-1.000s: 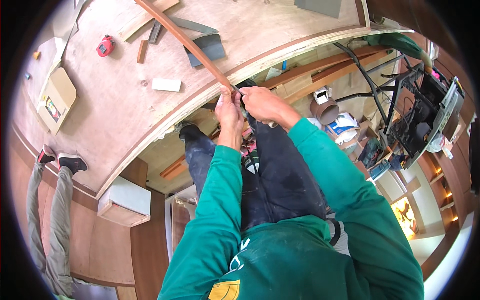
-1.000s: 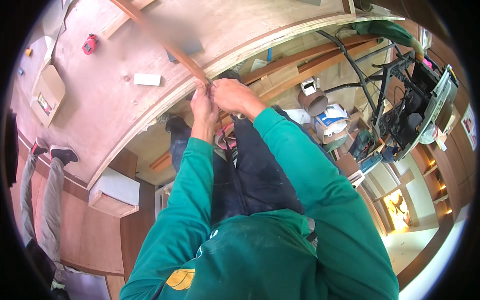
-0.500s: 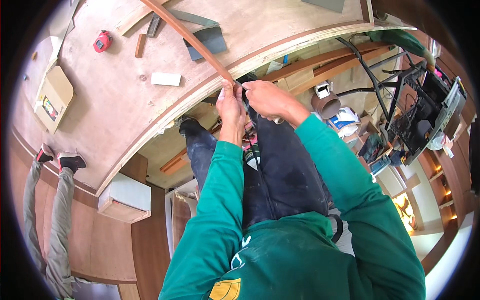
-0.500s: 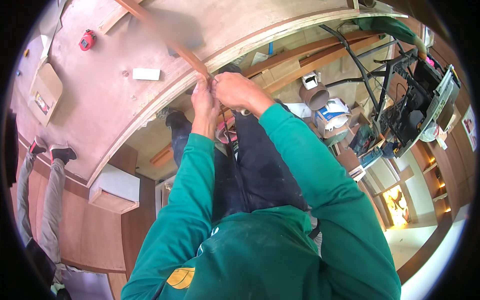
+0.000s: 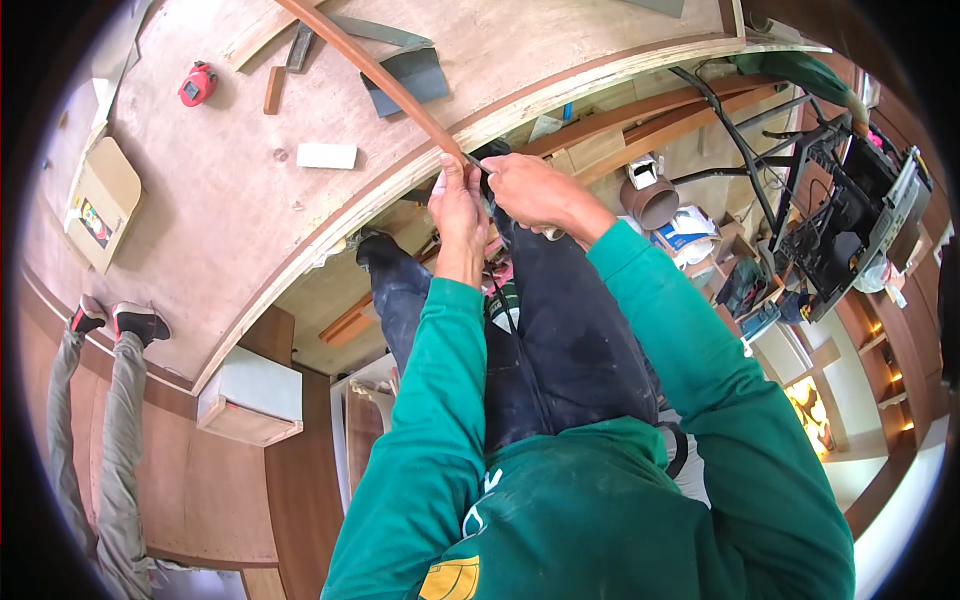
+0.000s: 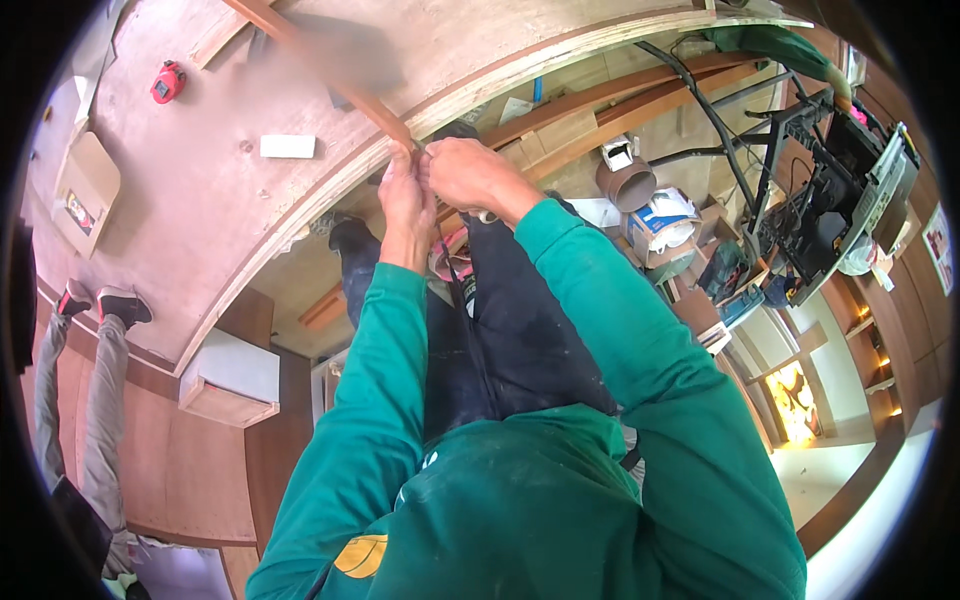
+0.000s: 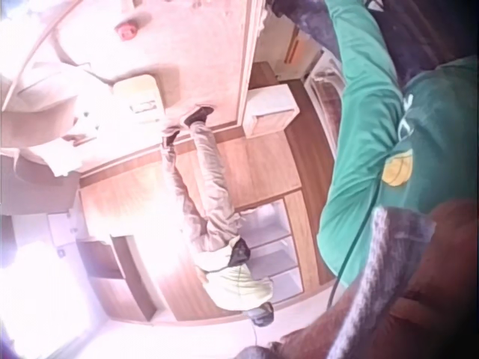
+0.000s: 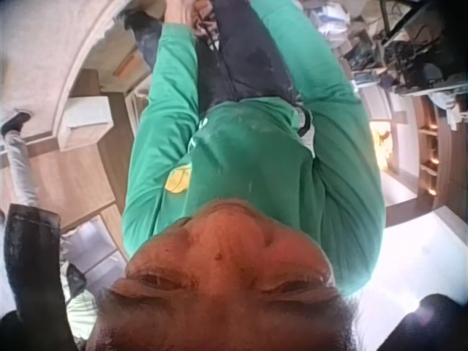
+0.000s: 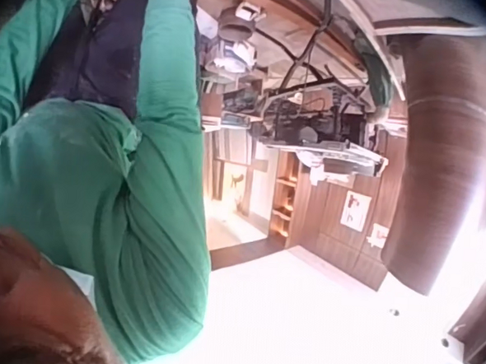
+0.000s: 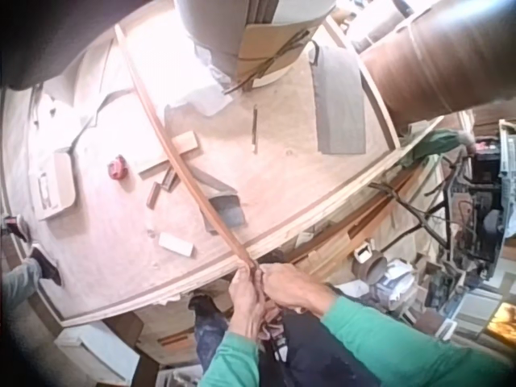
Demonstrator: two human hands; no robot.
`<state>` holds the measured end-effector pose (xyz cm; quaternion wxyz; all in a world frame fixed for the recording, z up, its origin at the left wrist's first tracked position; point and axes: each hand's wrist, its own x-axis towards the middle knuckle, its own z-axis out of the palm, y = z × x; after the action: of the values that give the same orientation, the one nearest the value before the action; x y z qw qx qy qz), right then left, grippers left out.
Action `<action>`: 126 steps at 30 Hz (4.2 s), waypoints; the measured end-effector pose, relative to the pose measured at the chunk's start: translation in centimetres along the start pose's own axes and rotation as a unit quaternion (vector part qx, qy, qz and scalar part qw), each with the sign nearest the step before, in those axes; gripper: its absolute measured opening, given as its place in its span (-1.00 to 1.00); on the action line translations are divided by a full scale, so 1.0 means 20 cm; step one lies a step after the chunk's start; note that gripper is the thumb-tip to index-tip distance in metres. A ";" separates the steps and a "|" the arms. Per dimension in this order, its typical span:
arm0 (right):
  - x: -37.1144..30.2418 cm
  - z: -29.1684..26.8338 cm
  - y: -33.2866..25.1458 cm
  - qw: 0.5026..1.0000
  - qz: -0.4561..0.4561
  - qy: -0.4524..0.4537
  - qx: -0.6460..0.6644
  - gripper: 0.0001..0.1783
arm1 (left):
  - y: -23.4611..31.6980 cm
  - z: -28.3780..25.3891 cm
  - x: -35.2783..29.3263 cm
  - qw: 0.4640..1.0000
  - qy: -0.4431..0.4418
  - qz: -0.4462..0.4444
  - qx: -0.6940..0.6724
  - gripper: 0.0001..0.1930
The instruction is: The person shapes and sands wood components, using a chisel to carve wood strips and sandpaper to smooth the edges of a curved panel.
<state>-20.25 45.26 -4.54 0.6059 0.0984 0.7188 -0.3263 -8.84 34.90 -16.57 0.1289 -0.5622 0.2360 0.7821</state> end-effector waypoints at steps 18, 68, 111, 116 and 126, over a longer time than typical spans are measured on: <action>0.01 0.04 0.10 0.999 -0.018 0.018 -0.035 -0.60 | 0.02 0.06 -0.04 1.000 0.020 -0.004 0.016 -0.62; 0.09 0.12 0.15 0.994 -0.047 0.072 -0.073 -0.59 | 0.03 0.00 0.00 0.999 -0.006 -0.002 0.048 -0.65; 0.06 -0.03 0.03 0.999 0.026 -0.028 -0.018 -0.57 | 0.03 0.01 -0.03 0.999 -0.019 0.014 0.045 -0.64; -0.06 0.01 0.02 1.000 -0.001 0.023 -0.018 -0.67 | 0.05 -0.02 -0.03 0.999 -0.031 -0.007 0.042 -0.64; -0.01 0.10 0.14 0.998 -0.025 0.059 -0.019 -0.63 | 0.05 0.02 -0.04 0.999 -0.019 0.000 0.034 -0.63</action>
<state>-17.14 46.28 -5.45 0.5559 0.0881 0.7614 -0.3217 -9.31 34.29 -15.48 0.1523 -0.5426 0.2603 0.7839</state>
